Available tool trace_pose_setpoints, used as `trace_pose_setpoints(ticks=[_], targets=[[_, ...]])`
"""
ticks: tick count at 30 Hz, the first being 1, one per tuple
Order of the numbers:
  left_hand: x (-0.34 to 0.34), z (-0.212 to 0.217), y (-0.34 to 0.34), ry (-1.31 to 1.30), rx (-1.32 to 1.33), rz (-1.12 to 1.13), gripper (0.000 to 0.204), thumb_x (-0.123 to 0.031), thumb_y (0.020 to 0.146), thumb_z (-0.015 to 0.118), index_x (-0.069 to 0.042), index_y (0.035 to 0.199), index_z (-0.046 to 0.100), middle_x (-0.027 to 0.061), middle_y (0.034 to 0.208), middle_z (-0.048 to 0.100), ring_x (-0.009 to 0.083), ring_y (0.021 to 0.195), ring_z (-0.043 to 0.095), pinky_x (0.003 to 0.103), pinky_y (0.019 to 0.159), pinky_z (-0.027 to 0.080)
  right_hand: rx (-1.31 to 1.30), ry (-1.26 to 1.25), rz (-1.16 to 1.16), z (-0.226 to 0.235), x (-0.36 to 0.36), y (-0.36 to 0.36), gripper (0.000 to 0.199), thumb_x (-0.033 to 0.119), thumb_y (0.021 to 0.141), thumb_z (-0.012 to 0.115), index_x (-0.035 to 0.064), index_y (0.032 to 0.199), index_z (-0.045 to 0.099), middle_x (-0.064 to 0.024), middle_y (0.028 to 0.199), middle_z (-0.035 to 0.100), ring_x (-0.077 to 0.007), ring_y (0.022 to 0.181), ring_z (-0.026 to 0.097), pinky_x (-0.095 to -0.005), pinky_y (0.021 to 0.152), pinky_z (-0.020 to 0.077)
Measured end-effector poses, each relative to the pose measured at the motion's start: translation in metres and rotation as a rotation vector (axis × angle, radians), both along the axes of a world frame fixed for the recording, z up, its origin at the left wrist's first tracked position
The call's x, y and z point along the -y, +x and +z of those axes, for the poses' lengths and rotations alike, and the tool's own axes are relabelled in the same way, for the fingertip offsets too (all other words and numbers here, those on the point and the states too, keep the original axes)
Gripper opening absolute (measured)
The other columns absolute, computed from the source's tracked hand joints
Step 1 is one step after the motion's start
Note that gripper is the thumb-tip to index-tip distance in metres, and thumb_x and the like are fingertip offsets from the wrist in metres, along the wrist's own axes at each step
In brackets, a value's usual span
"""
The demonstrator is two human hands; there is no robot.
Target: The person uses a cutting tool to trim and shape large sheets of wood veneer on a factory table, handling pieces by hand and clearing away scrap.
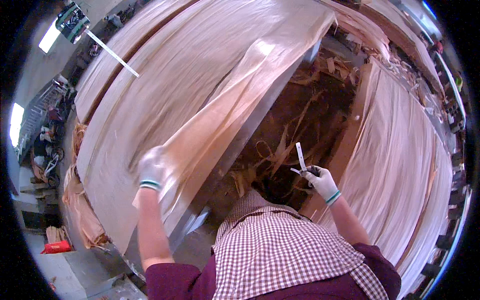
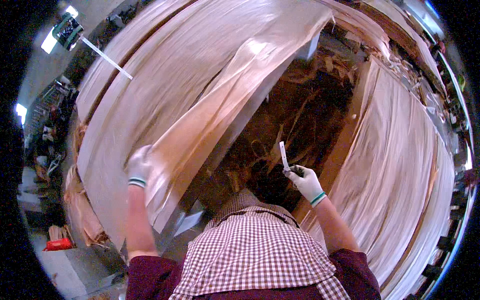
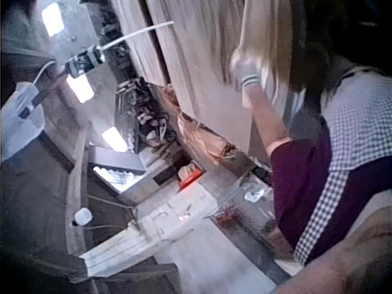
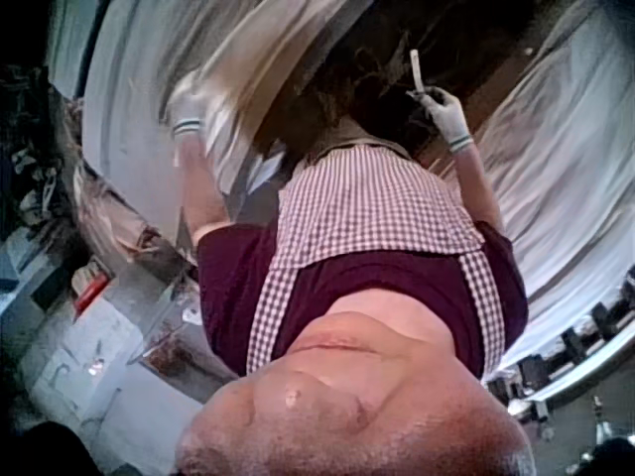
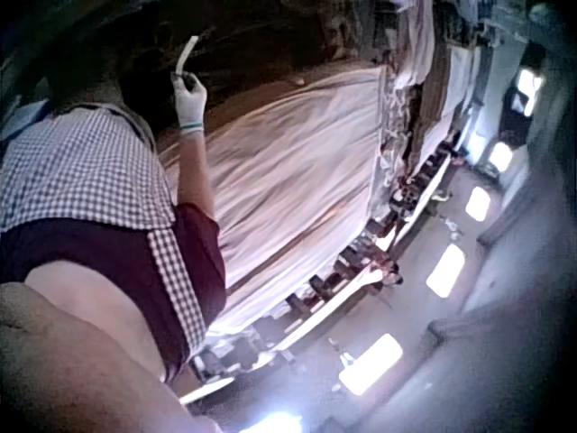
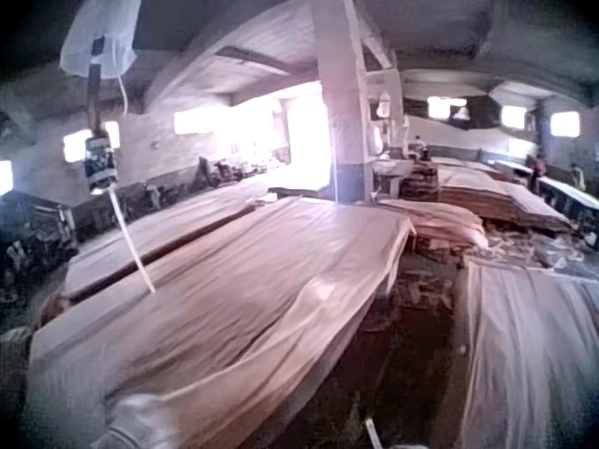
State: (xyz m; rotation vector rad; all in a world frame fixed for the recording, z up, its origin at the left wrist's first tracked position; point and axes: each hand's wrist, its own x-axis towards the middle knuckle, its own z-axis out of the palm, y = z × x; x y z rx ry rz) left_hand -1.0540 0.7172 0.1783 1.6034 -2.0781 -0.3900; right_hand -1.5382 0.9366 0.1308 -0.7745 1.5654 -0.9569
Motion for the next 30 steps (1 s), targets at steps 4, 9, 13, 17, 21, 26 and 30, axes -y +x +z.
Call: trace_pose_setpoints(ticks=[4, 9, 13, 17, 21, 26, 30], targets=[[-0.007, -0.054, -0.140, -0.001, 0.278, -0.481, 0.051, -0.028, 0.083, 0.059, -0.007, 0.128, 0.047, 0.0160, 0.133, 0.044, 0.0305, 0.125, 0.039, 0.043, 0.105, 0.029, -0.131, -0.111, 0.116, 0.006, 0.051, 0.000, 0.018, 0.014, 0.086, 0.062, -0.0004, 0.096, 0.066, 0.0003, 0.077, 0.063, -0.0063, 0.072, 0.054, -0.0229, 0.068, 0.0455], [-0.014, -0.139, -0.194, 0.202, 0.463, -0.319, 0.077, -0.049, 0.084, 0.051, -0.010, 0.144, 0.022, 0.0193, 0.149, 0.017, 0.0374, 0.138, 0.012, 0.053, 0.111, 0.005, -0.233, -0.006, 0.190, 0.038, 0.097, -0.020, 0.018, 0.013, 0.087, 0.059, -0.0011, 0.096, 0.066, -0.0010, 0.081, 0.065, -0.0063, 0.074, 0.055, -0.0233, 0.070, 0.0464], [-0.031, -0.092, -0.206, 0.300, 0.416, -0.534, 0.072, -0.045, 0.086, 0.049, -0.008, 0.142, 0.025, 0.0194, 0.139, 0.037, 0.0370, 0.130, 0.031, 0.054, 0.109, 0.014, -0.179, 0.013, 0.089, 0.046, 0.130, -0.044, 0.017, 0.010, 0.088, 0.056, -0.0001, 0.100, 0.063, 0.0007, 0.079, 0.061, -0.0062, 0.071, 0.053, -0.0225, 0.066, 0.0457], [0.006, -0.070, -0.223, 0.059, 0.112, -0.442, 0.063, -0.041, 0.085, 0.051, -0.007, 0.136, 0.036, 0.0146, 0.128, 0.050, 0.0349, 0.123, 0.041, 0.055, 0.107, 0.019, -0.085, -0.042, 0.021, 0.044, 0.184, -0.058, 0.016, 0.008, 0.090, 0.053, 0.0034, 0.104, 0.059, 0.0030, 0.074, 0.057, -0.0037, 0.056, 0.045, -0.0183, 0.048, 0.0367], [0.054, -0.089, -0.248, 0.101, 0.241, -0.006, 0.057, -0.043, 0.086, 0.051, -0.011, 0.133, 0.043, 0.0122, 0.148, 0.022, 0.0342, 0.137, 0.018, 0.059, 0.108, 0.008, 0.008, -0.008, 0.114, 0.051, 0.251, -0.050, 0.013, 0.017, 0.092, 0.055, 0.0050, 0.095, 0.059, 0.0024, 0.063, 0.054, -0.0045, 0.051, 0.045, -0.0192, 0.044, 0.0329], [0.091, -0.130, -0.245, 0.260, 0.411, 0.090, 0.067, -0.044, 0.086, 0.051, -0.017, 0.143, 0.028, 0.0101, 0.152, 0.015, 0.0331, 0.139, 0.013, 0.061, 0.108, 0.003, 0.161, 0.007, 0.400, 0.032, 0.329, -0.041, 0.016, 0.020, 0.091, 0.057, 0.0039, 0.090, 0.059, 0.0028, 0.062, 0.049, -0.0047, 0.047, 0.042, -0.0194, 0.043, 0.0330], [0.085, -0.130, -0.251, 0.124, 0.309, 0.227, 0.067, -0.043, 0.086, 0.051, -0.016, 0.143, 0.027, 0.0092, 0.150, 0.021, 0.0298, 0.140, 0.014, 0.057, 0.109, 0.004, 0.297, 0.054, 0.544, 0.017, 0.370, -0.016, 0.016, 0.021, 0.091, 0.058, 0.0044, 0.091, 0.059, 0.0034, 0.062, 0.048, -0.0056, 0.049, 0.042, -0.0222, 0.044, 0.0339]])
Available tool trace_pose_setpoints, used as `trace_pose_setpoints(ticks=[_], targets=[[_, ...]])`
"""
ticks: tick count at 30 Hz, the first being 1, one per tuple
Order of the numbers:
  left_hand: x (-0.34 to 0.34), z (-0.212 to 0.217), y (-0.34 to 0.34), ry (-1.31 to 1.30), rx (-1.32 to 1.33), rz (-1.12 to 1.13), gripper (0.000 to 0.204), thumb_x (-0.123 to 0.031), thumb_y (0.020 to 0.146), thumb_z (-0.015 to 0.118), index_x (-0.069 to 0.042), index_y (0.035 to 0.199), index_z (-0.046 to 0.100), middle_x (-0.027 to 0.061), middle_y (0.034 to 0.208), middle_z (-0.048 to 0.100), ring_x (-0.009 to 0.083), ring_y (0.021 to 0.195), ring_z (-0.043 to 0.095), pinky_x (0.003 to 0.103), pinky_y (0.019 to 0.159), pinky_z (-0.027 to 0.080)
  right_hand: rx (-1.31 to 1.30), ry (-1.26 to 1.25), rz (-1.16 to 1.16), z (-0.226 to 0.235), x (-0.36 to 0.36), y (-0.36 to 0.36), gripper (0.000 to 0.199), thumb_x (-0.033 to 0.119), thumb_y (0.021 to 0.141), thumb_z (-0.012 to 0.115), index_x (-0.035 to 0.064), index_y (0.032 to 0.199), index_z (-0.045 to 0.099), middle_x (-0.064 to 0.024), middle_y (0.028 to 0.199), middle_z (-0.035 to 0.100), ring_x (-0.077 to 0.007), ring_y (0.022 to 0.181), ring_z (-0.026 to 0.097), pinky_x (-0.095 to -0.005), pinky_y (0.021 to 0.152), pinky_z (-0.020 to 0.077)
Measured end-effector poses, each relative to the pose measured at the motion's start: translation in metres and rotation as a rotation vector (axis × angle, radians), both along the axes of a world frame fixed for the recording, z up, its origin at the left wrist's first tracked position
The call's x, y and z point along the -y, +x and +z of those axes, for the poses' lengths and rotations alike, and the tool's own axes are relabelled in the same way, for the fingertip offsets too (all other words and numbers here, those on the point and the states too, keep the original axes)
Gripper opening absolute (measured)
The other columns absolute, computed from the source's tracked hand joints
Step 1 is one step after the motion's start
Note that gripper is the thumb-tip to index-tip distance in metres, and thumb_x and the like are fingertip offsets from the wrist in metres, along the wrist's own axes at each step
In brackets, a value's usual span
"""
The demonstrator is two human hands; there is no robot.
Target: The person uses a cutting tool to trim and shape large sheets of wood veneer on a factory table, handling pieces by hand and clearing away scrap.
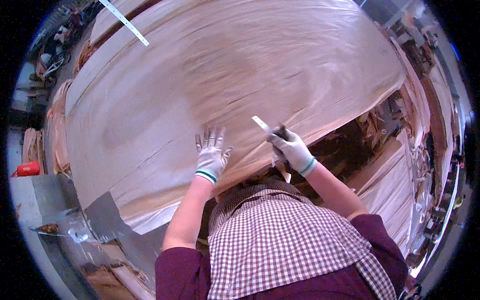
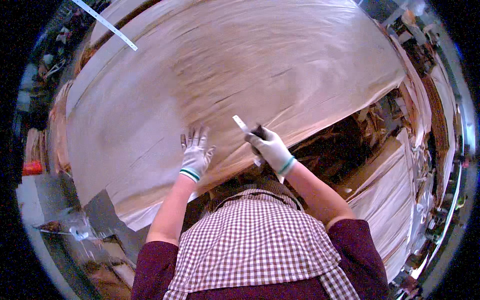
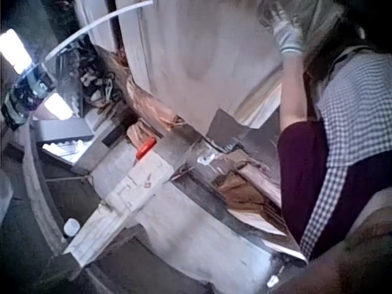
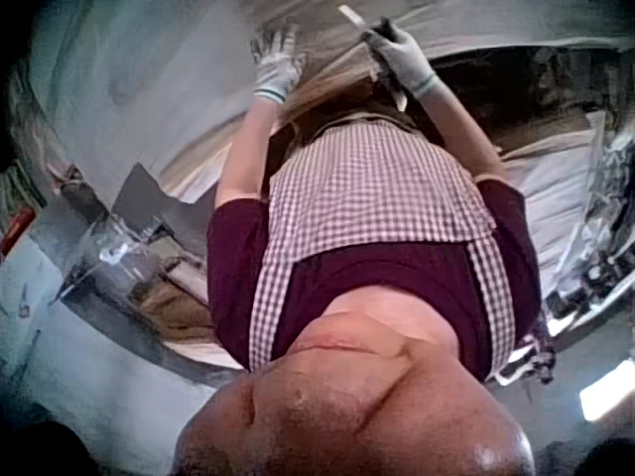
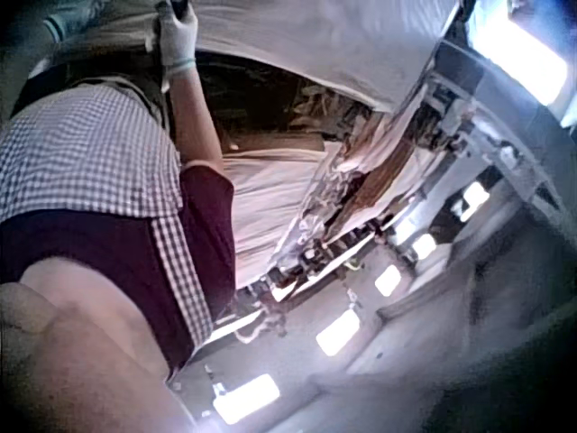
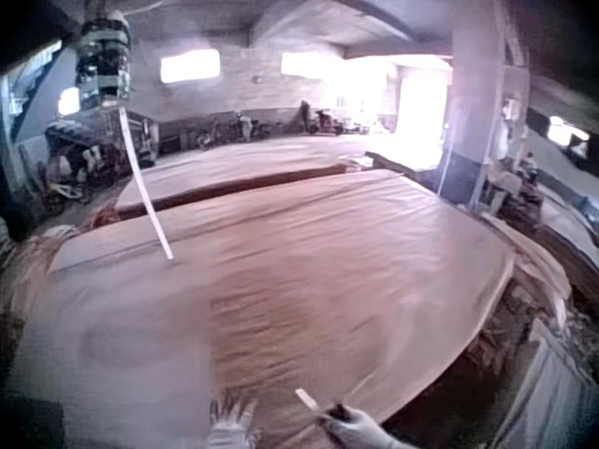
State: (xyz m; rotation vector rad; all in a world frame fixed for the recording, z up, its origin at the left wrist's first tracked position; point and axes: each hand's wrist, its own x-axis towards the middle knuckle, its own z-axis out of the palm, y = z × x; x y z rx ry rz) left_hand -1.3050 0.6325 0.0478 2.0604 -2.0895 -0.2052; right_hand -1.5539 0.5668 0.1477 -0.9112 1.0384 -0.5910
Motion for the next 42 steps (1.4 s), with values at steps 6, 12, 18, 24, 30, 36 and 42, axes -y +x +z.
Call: trace_pose_setpoints(ticks=[6, 12, 18, 24, 30, 36, 42], targets=[[0.015, 0.015, -0.007, -0.159, -0.112, 0.146, 0.072, -0.033, 0.081, 0.060, -0.016, 0.142, 0.028, 0.0092, 0.147, 0.026, 0.0300, 0.137, 0.020, 0.055, 0.110, 0.010, 0.092, 0.218, 0.205, -0.007, 0.042, 0.035, 0.018, 0.024, 0.088, 0.061, 0.0067, 0.089, 0.059, 0.0032, 0.062, 0.047, -0.0057, 0.048, 0.039, -0.0221, 0.043, 0.0299], [0.018, 0.035, -0.014, -0.422, -0.144, -0.165, 0.025, -0.013, 0.072, 0.065, -0.020, 0.096, 0.065, 0.0006, 0.098, 0.064, 0.0230, 0.110, 0.055, 0.052, 0.105, 0.027, -0.141, 0.063, 0.524, -0.016, 0.038, 0.061, 0.029, 0.026, 0.083, 0.067, 0.0036, 0.098, 0.056, 0.0041, 0.067, 0.049, -0.0074, 0.053, 0.044, -0.0224, 0.047, 0.0361], [-0.027, 0.024, 0.044, -0.292, -0.344, 0.108, 0.036, -0.011, 0.076, 0.059, -0.011, 0.112, 0.059, 0.0106, 0.105, 0.062, 0.0301, 0.104, 0.056, 0.048, 0.102, 0.032, -0.406, -1.026, 0.573, -0.029, 0.012, 0.103, 0.014, 0.008, 0.082, 0.060, 0.0022, 0.089, 0.050, -0.0214, 0.078, 0.057, -0.0375, 0.070, 0.058, -0.0371, 0.060, 0.0468], [-0.089, 0.002, 0.124, -0.012, 0.104, 0.443, 0.073, -0.036, 0.081, 0.059, -0.009, 0.142, 0.028, 0.0081, 0.150, 0.020, 0.0301, 0.138, 0.017, 0.050, 0.112, 0.012, -0.147, -0.392, 0.519, -0.010, -0.002, 0.204, 0.014, 0.017, 0.087, 0.058, 0.0043, 0.088, 0.063, -0.0075, 0.071, 0.063, -0.0221, 0.057, 0.056, -0.0308, 0.053, 0.0433], [-0.106, -0.012, 0.174, -0.068, 0.060, 0.325, 0.069, -0.036, 0.084, 0.057, -0.007, 0.140, 0.031, 0.0123, 0.148, 0.024, 0.0315, 0.138, 0.017, 0.048, 0.112, 0.013, 0.220, 0.297, 0.311, -0.046, -0.031, 0.298, 0.017, 0.018, 0.089, 0.056, 0.0041, 0.096, 0.062, -0.0007, 0.072, 0.060, -0.0052, 0.046, 0.040, -0.0200, 0.042, 0.0322], [-0.104, -0.024, 0.201, -0.373, -0.200, 0.426, 0.051, -0.017, 0.083, 0.058, -0.006, 0.131, 0.045, 0.0162, 0.134, 0.044, 0.0357, 0.120, 0.045, 0.045, 0.101, 0.036, -0.015, 0.381, 0.301, -0.087, -0.060, 0.317, 0.016, 0.019, 0.087, 0.056, 0.0042, 0.087, 0.062, -0.0035, 0.069, 0.060, -0.0062, 0.043, 0.038, -0.0237, 0.038, 0.0304], [-0.039, -0.003, 0.178, -0.073, 0.162, 0.590, 0.052, -0.032, 0.084, 0.055, -0.022, 0.134, 0.045, 0.0099, 0.140, 0.038, 0.0344, 0.116, 0.046, 0.045, 0.094, 0.041, -0.151, 0.238, 0.327, -0.079, -0.042, 0.295, 0.018, 0.022, 0.081, 0.063, 0.0039, 0.078, 0.063, -0.0022, 0.062, 0.058, -0.0093, 0.044, 0.044, -0.0256, 0.038, 0.0316]])
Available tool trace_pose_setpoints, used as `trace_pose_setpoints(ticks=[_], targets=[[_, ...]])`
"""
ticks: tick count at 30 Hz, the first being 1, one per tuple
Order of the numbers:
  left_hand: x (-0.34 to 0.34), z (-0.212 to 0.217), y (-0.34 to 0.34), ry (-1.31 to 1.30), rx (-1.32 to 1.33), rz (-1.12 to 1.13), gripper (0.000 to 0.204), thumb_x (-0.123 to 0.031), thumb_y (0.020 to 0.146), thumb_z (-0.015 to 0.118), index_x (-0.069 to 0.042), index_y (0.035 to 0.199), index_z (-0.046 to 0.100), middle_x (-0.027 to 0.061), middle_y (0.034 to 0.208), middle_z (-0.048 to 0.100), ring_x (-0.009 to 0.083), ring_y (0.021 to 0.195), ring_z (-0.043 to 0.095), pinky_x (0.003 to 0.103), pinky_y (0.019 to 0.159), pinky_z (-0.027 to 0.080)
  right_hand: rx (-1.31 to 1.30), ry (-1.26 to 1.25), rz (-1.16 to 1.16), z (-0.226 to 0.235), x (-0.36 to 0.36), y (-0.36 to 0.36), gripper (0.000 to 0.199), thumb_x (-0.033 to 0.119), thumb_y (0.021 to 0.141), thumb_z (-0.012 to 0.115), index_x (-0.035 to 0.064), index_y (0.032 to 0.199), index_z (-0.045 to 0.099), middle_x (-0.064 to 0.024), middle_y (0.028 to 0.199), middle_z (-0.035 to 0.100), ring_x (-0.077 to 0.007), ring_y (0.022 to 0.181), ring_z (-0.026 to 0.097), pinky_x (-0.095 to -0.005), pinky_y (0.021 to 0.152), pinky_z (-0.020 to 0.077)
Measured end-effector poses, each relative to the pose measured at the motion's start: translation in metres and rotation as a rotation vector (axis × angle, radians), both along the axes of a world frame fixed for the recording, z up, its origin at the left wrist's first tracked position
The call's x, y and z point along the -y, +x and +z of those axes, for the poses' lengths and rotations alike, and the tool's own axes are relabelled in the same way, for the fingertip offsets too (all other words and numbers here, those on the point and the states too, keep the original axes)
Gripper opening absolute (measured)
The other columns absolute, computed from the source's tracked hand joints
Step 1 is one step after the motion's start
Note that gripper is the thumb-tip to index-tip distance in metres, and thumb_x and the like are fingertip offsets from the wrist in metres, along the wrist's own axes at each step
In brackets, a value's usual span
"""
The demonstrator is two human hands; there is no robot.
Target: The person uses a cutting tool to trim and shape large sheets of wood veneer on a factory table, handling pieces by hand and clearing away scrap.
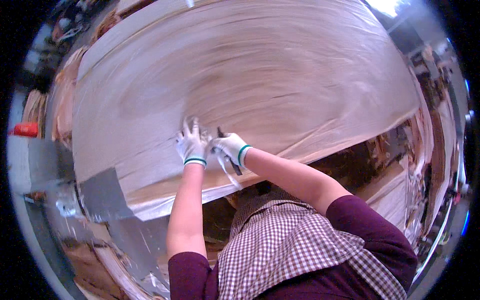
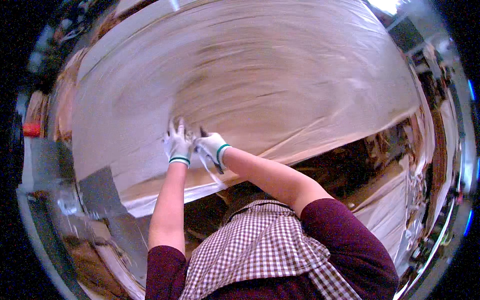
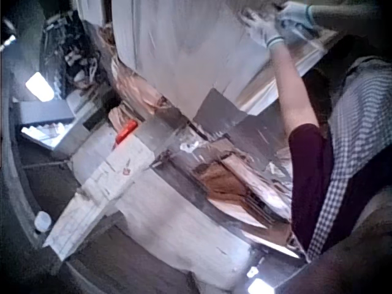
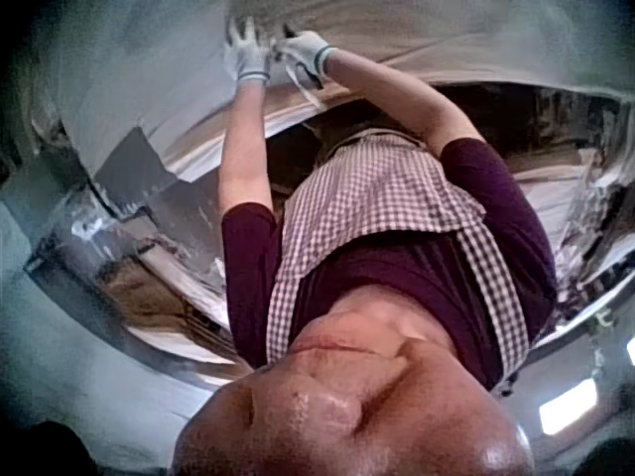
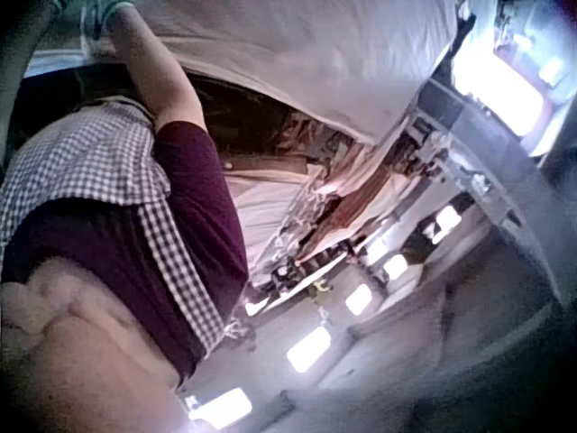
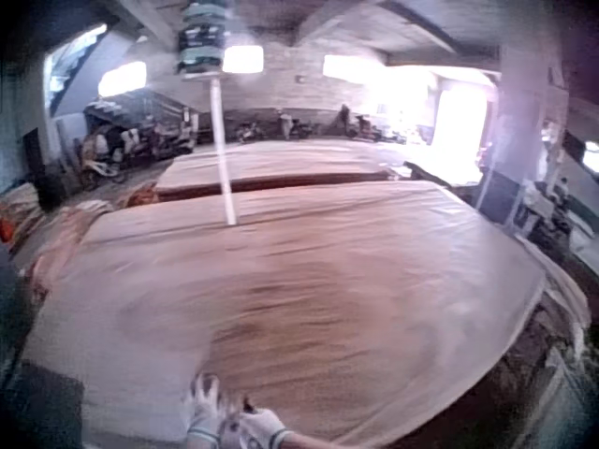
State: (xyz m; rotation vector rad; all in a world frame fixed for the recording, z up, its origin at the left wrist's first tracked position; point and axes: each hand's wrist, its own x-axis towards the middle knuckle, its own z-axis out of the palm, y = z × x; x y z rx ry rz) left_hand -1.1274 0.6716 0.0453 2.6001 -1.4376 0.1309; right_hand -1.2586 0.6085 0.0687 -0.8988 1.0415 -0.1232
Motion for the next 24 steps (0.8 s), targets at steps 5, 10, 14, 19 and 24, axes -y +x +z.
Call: trace_pose_setpoints(ticks=[5, 10, 14, 19, 24], targets=[[0.014, -0.002, -0.010, 0.182, -0.004, 0.056, 0.059, -0.043, 0.085, 0.054, -0.023, 0.138, 0.039, 0.0095, 0.142, 0.035, 0.0330, 0.122, 0.041, 0.048, 0.097, 0.038, -0.352, -1.034, 0.561, 0.019, 0.062, -0.076, 0.024, 0.023, 0.080, 0.059, 0.0016, 0.089, 0.064, -0.0207, 0.082, 0.065, -0.0324, 0.078, 0.064, -0.0402, 0.072, 0.0484], [0.044, 0.010, -0.039, 0.268, 0.011, 0.124, 0.068, -0.043, 0.081, 0.059, -0.021, 0.141, 0.034, 0.0117, 0.144, 0.033, 0.0336, 0.131, 0.031, 0.056, 0.105, 0.025, -0.044, -0.368, -0.152, 0.008, 0.130, -0.240, 0.024, 0.028, 0.088, 0.058, 0.0063, 0.097, 0.063, -0.0026, 0.077, 0.065, -0.0104, 0.066, 0.059, -0.0246, 0.056, 0.0455], [0.120, 0.019, -0.150, 0.009, -0.062, -0.333, 0.079, -0.043, 0.079, 0.061, -0.013, 0.143, 0.026, 0.0112, 0.147, 0.028, 0.0328, 0.138, 0.017, 0.057, 0.109, 0.008, 0.105, -0.277, -0.461, 0.012, 0.169, -0.305, 0.017, 0.021, 0.088, 0.058, 0.0054, 0.093, 0.062, -0.0032, 0.073, 0.061, -0.0119, 0.058, 0.054, -0.0251, 0.053, 0.0450], [0.220, 0.021, -0.249, 0.003, -0.161, -0.610, 0.072, -0.039, 0.085, 0.053, -0.011, 0.144, 0.023, 0.0096, 0.150, 0.023, 0.0309, 0.139, 0.015, 0.055, 0.110, 0.008, -0.314, -0.377, -0.233, 0.002, 0.220, -0.283, 0.035, 0.032, 0.074, 0.066, -0.0017, 0.084, 0.065, -0.0069, 0.068, 0.062, -0.0168, 0.059, 0.057, -0.0311, 0.053, 0.0454], [0.254, 0.008, -0.267, 0.245, -0.103, -0.778, 0.061, -0.039, 0.092, 0.040, -0.010, 0.143, 0.026, 0.0105, 0.149, 0.023, 0.0287, 0.138, 0.020, 0.049, 0.112, 0.010, -0.302, -0.654, 0.066, 0.001, 0.240, -0.311, 0.030, 0.028, 0.076, 0.063, 0.0045, 0.094, 0.067, -0.0160, 0.084, 0.067, -0.0290, 0.078, 0.064, -0.0380, 0.073, 0.0491]])
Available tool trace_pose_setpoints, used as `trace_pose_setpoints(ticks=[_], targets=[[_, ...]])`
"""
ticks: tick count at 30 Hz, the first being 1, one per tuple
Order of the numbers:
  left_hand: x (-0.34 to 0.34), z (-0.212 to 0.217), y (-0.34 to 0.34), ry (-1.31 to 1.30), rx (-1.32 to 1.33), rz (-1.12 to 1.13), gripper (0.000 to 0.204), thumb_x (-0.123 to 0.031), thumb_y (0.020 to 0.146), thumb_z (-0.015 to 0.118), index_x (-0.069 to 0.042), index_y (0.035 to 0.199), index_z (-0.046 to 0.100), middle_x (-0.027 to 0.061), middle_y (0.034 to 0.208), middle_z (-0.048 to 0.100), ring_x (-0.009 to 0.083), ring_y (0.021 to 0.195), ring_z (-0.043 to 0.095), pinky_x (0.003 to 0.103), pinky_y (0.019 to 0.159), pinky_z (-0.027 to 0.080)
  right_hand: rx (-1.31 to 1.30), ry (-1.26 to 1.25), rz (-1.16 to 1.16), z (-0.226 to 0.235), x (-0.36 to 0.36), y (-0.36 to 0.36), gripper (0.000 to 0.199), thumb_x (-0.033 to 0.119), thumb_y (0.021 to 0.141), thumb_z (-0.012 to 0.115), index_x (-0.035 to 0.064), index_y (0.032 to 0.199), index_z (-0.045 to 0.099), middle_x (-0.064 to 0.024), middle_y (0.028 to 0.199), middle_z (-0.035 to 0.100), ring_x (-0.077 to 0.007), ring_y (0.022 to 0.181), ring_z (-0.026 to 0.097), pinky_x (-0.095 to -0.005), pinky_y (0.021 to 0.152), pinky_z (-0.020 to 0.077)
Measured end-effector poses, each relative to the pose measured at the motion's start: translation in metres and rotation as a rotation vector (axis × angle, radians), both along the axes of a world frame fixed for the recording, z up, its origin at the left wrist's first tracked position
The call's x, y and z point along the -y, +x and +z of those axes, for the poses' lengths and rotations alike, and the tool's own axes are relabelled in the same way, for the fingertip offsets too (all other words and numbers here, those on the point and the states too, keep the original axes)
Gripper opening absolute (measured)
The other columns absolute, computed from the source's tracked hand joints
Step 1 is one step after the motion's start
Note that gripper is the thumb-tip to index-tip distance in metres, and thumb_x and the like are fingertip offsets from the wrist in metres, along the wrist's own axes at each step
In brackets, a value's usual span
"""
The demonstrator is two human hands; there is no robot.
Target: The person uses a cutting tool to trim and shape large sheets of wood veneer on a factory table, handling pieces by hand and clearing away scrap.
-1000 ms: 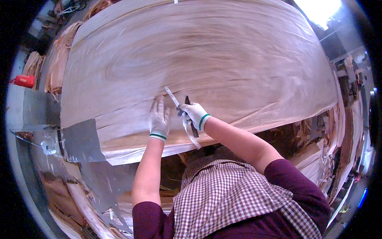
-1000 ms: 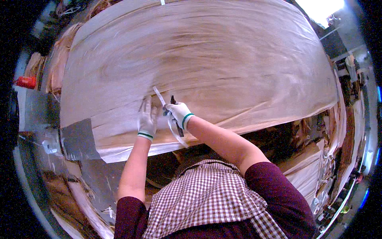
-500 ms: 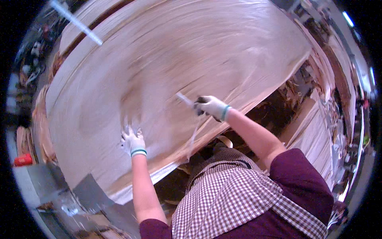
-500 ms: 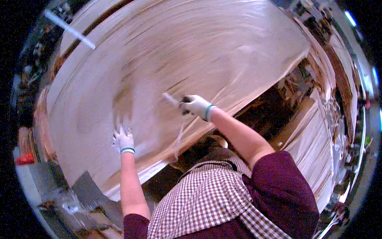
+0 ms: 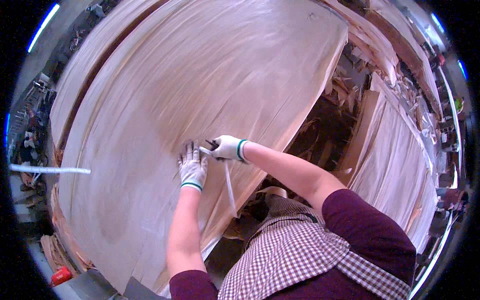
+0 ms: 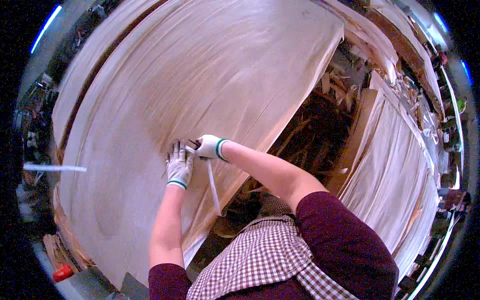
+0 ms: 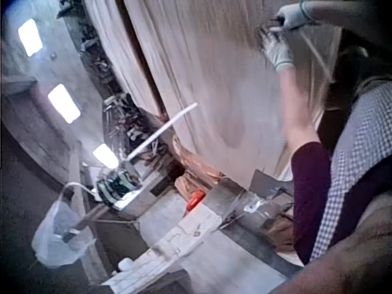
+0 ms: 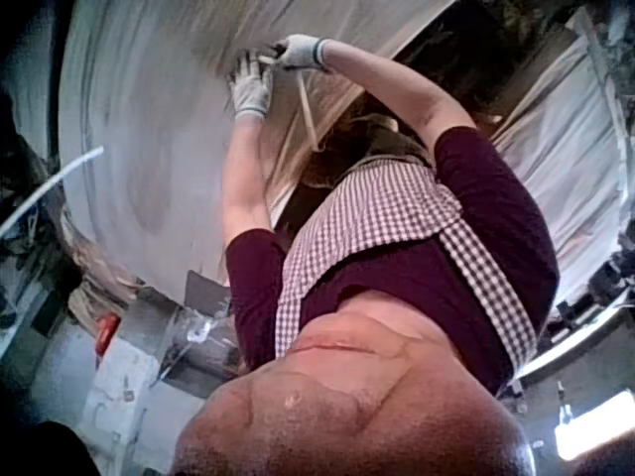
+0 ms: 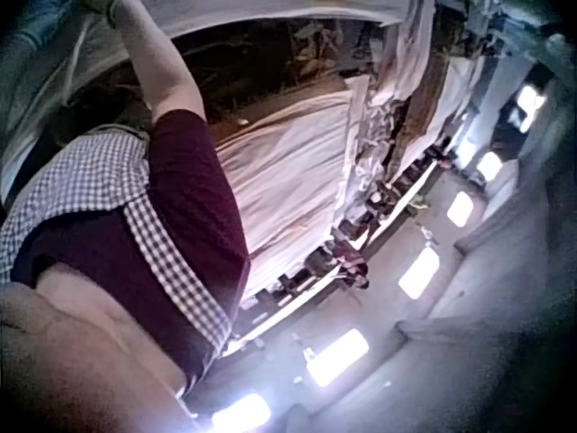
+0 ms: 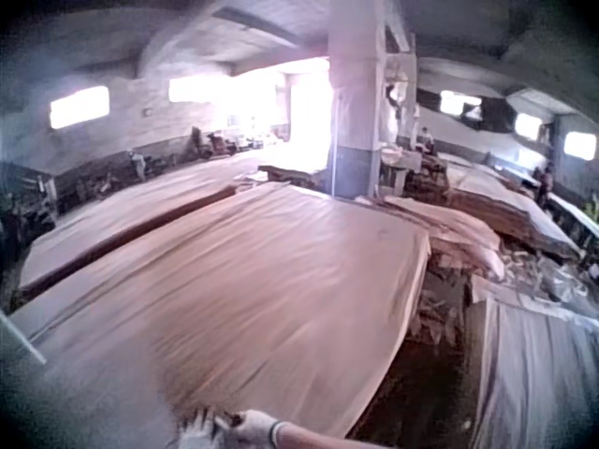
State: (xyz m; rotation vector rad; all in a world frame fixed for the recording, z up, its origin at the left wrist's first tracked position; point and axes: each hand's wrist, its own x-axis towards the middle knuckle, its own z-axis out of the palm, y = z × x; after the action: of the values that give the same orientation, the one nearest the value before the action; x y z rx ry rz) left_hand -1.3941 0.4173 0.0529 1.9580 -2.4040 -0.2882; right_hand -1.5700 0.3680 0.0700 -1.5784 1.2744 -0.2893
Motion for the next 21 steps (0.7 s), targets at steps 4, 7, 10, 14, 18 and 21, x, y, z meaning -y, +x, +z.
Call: trace_pose_setpoints(ticks=[4, 7, 10, 14, 18, 21], targets=[[0.006, -0.001, -0.004, -0.047, 0.111, -0.005, 0.057, -0.040, 0.091, 0.041, -0.010, 0.139, 0.035, 0.0099, 0.145, 0.033, 0.0246, 0.136, 0.026, 0.054, 0.111, 0.010, 0.079, 0.057, -0.263, 0.008, 0.037, -0.094, 0.020, 0.020, 0.082, 0.057, 0.0026, 0.088, 0.064, -0.0113, 0.076, 0.066, -0.0204, 0.068, 0.065, -0.0339, 0.061, 0.0524], [0.025, 0.014, -0.030, 0.083, 0.079, 0.068, 0.056, -0.038, 0.088, 0.049, -0.010, 0.136, 0.039, 0.0070, 0.142, 0.039, 0.0267, 0.134, 0.030, 0.061, 0.108, 0.009, 0.386, 0.200, -0.615, -0.002, 0.053, -0.135, 0.018, 0.022, 0.083, 0.059, 0.0047, 0.085, 0.063, -0.0029, 0.068, 0.061, -0.0126, 0.051, 0.052, -0.0268, 0.046, 0.0432], [0.068, 0.024, -0.077, -0.097, -0.150, 0.032, 0.063, -0.031, 0.081, 0.059, -0.011, 0.138, 0.037, 0.0059, 0.145, 0.034, 0.0306, 0.135, 0.026, 0.059, 0.109, 0.010, 0.193, 0.201, -0.586, 0.009, 0.090, -0.138, 0.037, 0.041, 0.079, 0.064, 0.0047, 0.088, 0.064, -0.0051, 0.070, 0.063, -0.0137, 0.054, 0.055, -0.0281, 0.050, 0.0458], [0.130, 0.013, -0.143, -0.350, -0.017, -0.294, 0.061, -0.029, 0.084, 0.054, -0.012, 0.139, 0.035, 0.0092, 0.147, 0.029, 0.0297, 0.138, 0.021, 0.050, 0.112, 0.010, 0.058, 0.114, -0.583, -0.025, 0.107, -0.124, 0.064, 0.056, 0.072, 0.062, 0.0014, 0.106, 0.064, -0.0130, 0.081, 0.067, -0.0216, 0.071, 0.063, -0.0320, 0.065, 0.0511], [0.143, -0.014, -0.178, -0.001, -0.068, -0.267, 0.058, -0.034, 0.088, 0.045, -0.011, 0.141, 0.032, 0.0098, 0.148, 0.027, 0.0275, 0.138, 0.021, 0.048, 0.113, 0.009, 0.120, 0.093, -0.436, -0.041, 0.108, -0.159, 0.033, 0.030, 0.077, 0.062, 0.0010, 0.093, 0.067, -0.0095, 0.075, 0.065, -0.0189, 0.066, 0.061, -0.0316, 0.063, 0.0491], [0.149, -0.022, -0.177, -0.018, 0.005, -0.277, 0.059, -0.034, 0.089, 0.043, -0.012, 0.142, 0.029, 0.0077, 0.149, 0.024, 0.0289, 0.138, 0.020, 0.048, 0.112, 0.013, -0.291, -0.079, -0.103, -0.003, 0.115, -0.200, 0.028, 0.027, 0.080, 0.059, 0.0001, 0.085, 0.065, -0.0150, 0.078, 0.067, -0.0223, 0.074, 0.065, -0.0323, 0.068, 0.0496]])
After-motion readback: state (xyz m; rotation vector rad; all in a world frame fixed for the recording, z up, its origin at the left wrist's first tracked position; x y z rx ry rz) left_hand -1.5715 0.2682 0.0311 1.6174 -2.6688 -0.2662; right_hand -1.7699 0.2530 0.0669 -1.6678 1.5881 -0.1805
